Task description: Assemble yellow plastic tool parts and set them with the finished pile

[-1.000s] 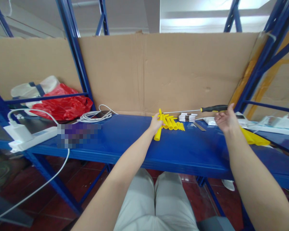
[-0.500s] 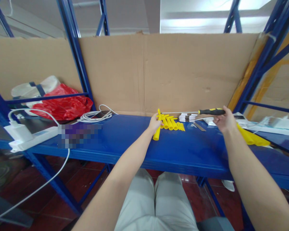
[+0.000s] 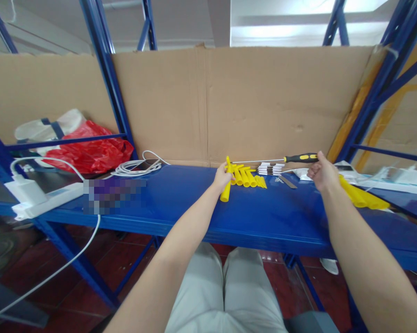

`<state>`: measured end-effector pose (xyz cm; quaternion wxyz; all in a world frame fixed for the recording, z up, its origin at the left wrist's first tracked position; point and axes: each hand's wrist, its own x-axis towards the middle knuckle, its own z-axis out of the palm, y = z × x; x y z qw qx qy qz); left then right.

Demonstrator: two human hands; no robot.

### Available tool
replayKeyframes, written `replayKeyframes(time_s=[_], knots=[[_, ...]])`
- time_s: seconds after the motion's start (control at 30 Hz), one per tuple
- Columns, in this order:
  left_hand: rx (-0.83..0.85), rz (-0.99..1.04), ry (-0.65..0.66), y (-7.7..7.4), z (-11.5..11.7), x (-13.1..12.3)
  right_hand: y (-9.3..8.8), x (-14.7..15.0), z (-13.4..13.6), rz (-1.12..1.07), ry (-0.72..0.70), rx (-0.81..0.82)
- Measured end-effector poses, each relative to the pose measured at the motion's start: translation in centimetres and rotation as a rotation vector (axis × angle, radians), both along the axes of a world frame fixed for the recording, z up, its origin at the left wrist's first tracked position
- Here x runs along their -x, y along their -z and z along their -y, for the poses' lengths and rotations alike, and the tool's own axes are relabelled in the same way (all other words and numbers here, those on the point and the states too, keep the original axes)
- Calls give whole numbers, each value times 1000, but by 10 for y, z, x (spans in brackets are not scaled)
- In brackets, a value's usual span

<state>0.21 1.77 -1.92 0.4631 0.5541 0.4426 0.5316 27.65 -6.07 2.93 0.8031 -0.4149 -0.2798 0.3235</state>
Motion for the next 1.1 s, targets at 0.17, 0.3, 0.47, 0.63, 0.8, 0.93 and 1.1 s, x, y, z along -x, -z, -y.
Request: replayKeyframes(time_s=[0.17,0.3,0.47,0.63,0.8,0.93,1.1], knots=[[5,-12,12,-1,2,-2,0,-3,-3,-75,20,17],[10,-11,10,-1,4,-2,-4,0,3,-138,-14,17],[-1,-3,5,0,4,-1,-8,1,8,-145,-88,-3],[7,-3,1,-1,3,-1,-5,3,8,-21,-134,-71],[5,-9,11,-2,3,-1,-4,2,6,-27,-34,-50],[-5,-13,23,-2,3,-1,-4,1,5,-93,-56,-18],[-15,-10,20,-1,3,-1,-8,4,9,-125,-67,-40]])
